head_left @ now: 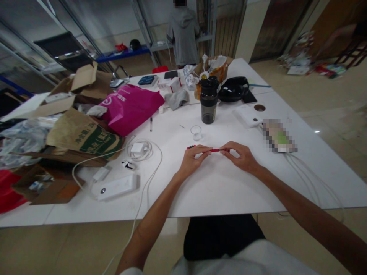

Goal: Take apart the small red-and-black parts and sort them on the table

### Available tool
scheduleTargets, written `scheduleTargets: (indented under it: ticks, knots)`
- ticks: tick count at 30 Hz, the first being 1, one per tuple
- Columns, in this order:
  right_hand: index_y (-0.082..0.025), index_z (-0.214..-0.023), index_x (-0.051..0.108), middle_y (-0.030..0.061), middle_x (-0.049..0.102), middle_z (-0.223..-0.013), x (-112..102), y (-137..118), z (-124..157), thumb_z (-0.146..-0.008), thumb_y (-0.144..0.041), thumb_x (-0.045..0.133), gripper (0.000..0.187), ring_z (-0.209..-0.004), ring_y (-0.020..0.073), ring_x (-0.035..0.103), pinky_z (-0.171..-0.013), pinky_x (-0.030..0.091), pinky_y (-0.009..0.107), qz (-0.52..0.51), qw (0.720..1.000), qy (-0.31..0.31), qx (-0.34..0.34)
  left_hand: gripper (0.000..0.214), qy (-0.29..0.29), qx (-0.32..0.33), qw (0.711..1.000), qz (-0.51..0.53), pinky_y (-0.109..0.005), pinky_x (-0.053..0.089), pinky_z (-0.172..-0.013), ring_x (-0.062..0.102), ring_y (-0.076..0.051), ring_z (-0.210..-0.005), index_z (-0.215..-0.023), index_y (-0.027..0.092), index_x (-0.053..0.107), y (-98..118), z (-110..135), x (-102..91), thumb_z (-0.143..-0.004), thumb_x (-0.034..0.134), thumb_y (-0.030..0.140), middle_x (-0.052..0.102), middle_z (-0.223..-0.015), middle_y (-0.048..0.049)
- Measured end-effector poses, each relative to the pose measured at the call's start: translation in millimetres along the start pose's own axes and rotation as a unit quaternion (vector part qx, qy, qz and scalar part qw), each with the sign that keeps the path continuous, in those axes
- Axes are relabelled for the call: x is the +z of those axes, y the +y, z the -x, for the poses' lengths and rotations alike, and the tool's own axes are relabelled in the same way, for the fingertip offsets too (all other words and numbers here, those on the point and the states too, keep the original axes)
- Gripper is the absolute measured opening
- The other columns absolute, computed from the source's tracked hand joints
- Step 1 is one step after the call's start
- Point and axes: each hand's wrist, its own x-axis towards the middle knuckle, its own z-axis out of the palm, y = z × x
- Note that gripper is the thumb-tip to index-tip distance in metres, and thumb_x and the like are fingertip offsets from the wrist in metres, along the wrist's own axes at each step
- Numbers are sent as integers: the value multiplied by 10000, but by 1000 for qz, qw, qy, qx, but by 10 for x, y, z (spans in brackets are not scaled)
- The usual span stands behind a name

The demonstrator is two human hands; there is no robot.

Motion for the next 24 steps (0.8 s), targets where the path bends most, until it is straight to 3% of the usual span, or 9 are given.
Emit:
scheduleTargets:
  ticks: [6, 11, 16, 24]
  knots:
    - [-292, -1044, 848, 34, 844, -876, 16, 89, 32, -1141, -553, 757, 293, -788, 221, 787, -766, 646, 376, 28, 999, -6, 37, 176, -1, -14, 1000, 10, -426, 734, -1025, 904, -264, -1089, -1205, 281, 966, 18, -1, 22, -1113, 871, 396, 936, -1192, -106]
    - [-298, -1204, 850, 42, 858, -982, 21, 33, 18, -1123, -516, 797, 239, -842, 218, 797, -788, 667, 370, 10, 1000, 15, 20, 165, 2, -30, 999, 22, -396, 707, -1011, 895, -251, -1077, -1201, 283, 968, 36, -8, -1, -1103, 885, 386, 938, -1172, -94]
    - [-296, -1117, 860, 55, 881, -1000, 4, -21, -11, -1133, -500, 782, 219, -882, 233, 818, -829, 670, 401, 6, 1000, 10, 5, 209, -17, -36, 999, 25, -358, 691, -952, 884, -225, -993, -1270, 267, 956, 31, -7, -19, -1117, 869, 380, 938, -1062, -72]
    - [-290, -992, 842, 46, 845, -864, 6, -60, -9, -1108, -656, 765, 392, -781, 237, 776, -793, 649, 410, -4, 997, 12, 76, 216, 5, -1, 1000, 6, -416, 750, -966, 914, -261, -1034, -1194, 271, 968, -12, 21, 52, -1119, 866, 446, 944, -1143, -98]
